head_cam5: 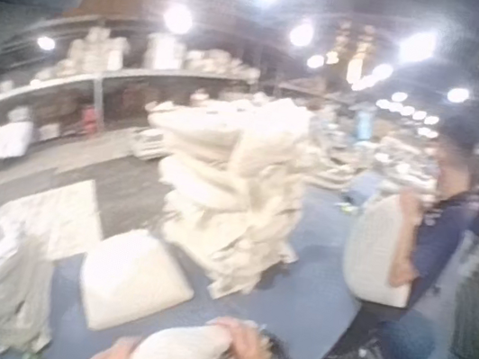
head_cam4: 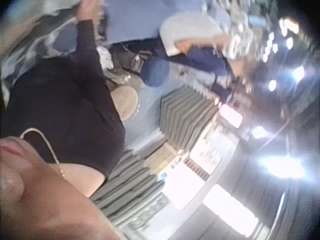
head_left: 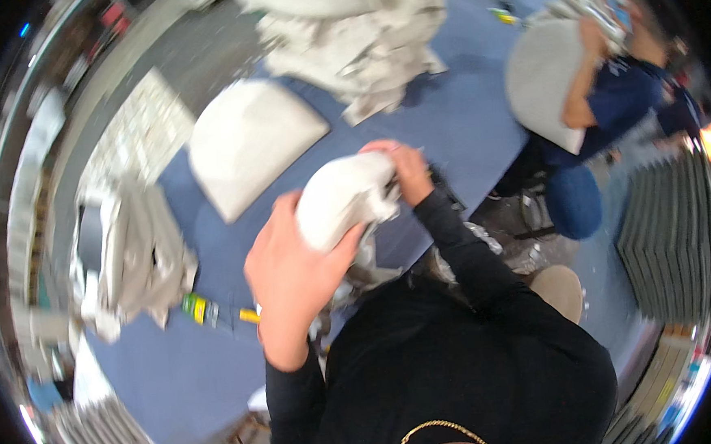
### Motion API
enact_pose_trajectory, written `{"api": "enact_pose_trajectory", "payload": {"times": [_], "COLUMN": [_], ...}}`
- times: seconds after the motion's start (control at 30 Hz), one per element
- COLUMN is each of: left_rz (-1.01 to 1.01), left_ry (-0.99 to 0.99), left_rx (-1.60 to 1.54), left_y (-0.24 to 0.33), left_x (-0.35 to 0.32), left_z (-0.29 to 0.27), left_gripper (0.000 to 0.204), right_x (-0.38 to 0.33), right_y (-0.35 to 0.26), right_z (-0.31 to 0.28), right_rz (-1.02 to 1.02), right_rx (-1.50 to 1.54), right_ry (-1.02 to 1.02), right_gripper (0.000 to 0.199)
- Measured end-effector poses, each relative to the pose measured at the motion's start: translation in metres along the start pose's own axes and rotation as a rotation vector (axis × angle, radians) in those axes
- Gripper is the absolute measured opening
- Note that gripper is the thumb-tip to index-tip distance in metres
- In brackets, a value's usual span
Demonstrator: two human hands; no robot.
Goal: The person covers a cushion with fabric, trims excess material with scissors, and secures the fabric to the cushion base using a staple gun. They repeatedly adjust the fabric and re-staple edges to ensure a tight fit.
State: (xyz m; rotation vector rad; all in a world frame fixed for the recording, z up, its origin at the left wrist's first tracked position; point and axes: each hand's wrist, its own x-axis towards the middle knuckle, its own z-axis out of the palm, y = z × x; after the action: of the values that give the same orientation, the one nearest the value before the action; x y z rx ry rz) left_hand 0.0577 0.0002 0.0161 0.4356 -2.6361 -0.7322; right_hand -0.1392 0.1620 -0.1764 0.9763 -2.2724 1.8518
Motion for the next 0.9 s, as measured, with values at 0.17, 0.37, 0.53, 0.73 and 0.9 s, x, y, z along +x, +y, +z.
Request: {"api": "enact_pose_trajectory", "payload": {"times": [0.17,0.37,0.53,0.73,0.9], "left_rz": [0.09,0.155,-0.512,-0.474,-0.457], "left_ry": [0.016,0.016,-0.007,0.006,0.015], "left_rx": [-0.153,-0.472,-0.269,-0.441,-0.611], "left_y": [-0.018,-0.109,-0.165,-0.172,-0.195], "left_x": [-0.022,-0.063,-0.104,-0.081,-0.079], "left_z": [-0.003,-0.037,-0.046,0.001,0.025], "left_gripper": [0.063,0.084,0.063,0.064,0.07], "right_x": [-0.02,-0.089,-0.194,-0.205,-0.119], "right_y": [0.078,0.156,0.136,0.129,0.096], "right_z": [-0.034,-0.08,-0.007,-0.01,-0.03], "right_rz": [0.342,0.978,1.415,0.724,0.726], "right_rx": [-0.113,0.954,1.304,1.177,1.16], "right_ry": [0.074,-0.223,-0.093,-0.509,-0.469], "right_gripper": [0.04,0.043,0.047,0.054,0.078]}}
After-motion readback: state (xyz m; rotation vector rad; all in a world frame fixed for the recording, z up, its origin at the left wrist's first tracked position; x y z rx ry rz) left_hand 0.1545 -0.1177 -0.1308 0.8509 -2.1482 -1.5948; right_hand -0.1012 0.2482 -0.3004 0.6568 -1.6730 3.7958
